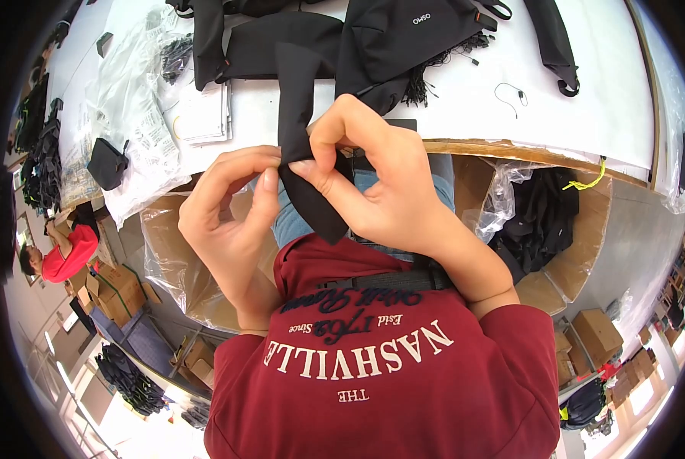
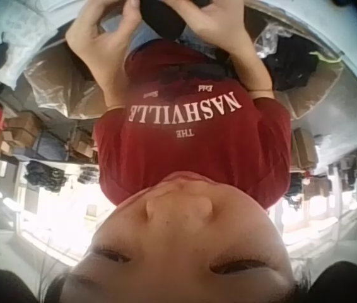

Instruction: Inserting silica gel packets and instruction cards into individual black protective pouches.

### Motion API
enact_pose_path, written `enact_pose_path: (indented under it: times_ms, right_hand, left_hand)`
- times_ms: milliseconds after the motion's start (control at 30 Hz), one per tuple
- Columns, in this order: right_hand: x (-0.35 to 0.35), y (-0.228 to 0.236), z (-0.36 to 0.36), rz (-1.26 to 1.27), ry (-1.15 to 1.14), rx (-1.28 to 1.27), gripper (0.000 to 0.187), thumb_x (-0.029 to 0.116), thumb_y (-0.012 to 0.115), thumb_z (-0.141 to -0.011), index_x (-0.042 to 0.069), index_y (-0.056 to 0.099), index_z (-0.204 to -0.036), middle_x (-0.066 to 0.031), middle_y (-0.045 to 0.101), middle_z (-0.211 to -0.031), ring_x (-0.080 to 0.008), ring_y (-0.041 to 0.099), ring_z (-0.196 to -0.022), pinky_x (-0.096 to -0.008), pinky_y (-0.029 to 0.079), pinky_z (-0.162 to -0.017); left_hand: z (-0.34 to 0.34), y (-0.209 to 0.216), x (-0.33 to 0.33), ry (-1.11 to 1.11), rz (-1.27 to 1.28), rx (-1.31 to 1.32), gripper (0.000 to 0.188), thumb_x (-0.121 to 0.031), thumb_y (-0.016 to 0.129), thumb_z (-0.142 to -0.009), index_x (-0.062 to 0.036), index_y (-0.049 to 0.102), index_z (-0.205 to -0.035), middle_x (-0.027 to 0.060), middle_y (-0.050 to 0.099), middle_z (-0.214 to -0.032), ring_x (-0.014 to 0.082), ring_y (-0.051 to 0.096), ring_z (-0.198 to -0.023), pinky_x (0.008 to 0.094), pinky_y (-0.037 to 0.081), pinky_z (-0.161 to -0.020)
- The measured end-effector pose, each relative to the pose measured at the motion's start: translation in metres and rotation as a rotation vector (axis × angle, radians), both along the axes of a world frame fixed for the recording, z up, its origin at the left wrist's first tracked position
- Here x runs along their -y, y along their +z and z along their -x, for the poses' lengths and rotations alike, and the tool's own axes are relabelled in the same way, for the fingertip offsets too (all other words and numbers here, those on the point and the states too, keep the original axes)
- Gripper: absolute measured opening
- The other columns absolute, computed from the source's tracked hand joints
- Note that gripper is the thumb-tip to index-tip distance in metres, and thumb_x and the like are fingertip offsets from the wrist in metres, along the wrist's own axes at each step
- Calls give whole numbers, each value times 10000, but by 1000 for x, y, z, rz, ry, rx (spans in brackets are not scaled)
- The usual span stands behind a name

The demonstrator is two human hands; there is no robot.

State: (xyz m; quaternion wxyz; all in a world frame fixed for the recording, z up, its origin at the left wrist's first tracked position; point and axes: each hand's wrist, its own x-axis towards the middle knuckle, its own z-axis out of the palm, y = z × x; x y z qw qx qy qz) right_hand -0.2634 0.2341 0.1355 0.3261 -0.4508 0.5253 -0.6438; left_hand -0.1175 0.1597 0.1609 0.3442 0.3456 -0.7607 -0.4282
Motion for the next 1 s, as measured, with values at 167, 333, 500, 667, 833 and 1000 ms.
enact_pose_path:
  times_ms: [167,333,500,667,833,1000]
  right_hand:
    - [1,-1,2,-11,15,-15,171,-79,642,-762,17,502,-775,-40,513,-703,-120,506,-613,-222,444,-609]
    - [0,2,7,-15,115,-219,176,-50,644,-749,22,489,-789,-63,517,-699,-165,523,-593,-244,443,-587]
    - [0,6,15,-66,223,-152,214,-40,674,-737,32,478,-781,-52,510,-716,-154,528,-650,-238,438,-640]
    - [-4,5,23,-144,425,162,247,-20,707,-740,47,470,-760,-24,494,-749,-109,513,-705,-219,420,-679]
    - [-6,4,23,-184,535,298,256,8,716,-742,49,466,-776,-17,482,-783,-88,503,-736,-220,414,-684]
    - [-7,5,18,-246,455,160,210,10,678,-767,35,474,-809,-17,487,-800,-84,511,-746,-229,430,-698]
  left_hand:
    - [0,5,2,-19,-55,9,162,48,711,-686,6,647,-829,90,676,-837,176,663,-760,257,507,-701]
    - [-6,5,8,-128,-59,124,165,39,723,-670,2,632,-803,86,661,-828,182,645,-740,257,491,-684]
    - [-11,2,14,-234,-197,67,141,45,720,-679,9,627,-778,83,648,-807,168,631,-740,254,478,-677]
    - [-18,2,20,-460,-379,-1,124,44,721,-687,11,632,-766,72,629,-777,148,603,-722,250,451,-651]
    - [-20,3,10,-443,-507,-36,126,35,710,-660,11,609,-732,62,604,-747,137,580,-699,250,440,-639]
    - [-14,-2,-2,-267,-378,64,123,60,661,-649,16,578,-729,65,597,-748,133,581,-693,242,464,-659]
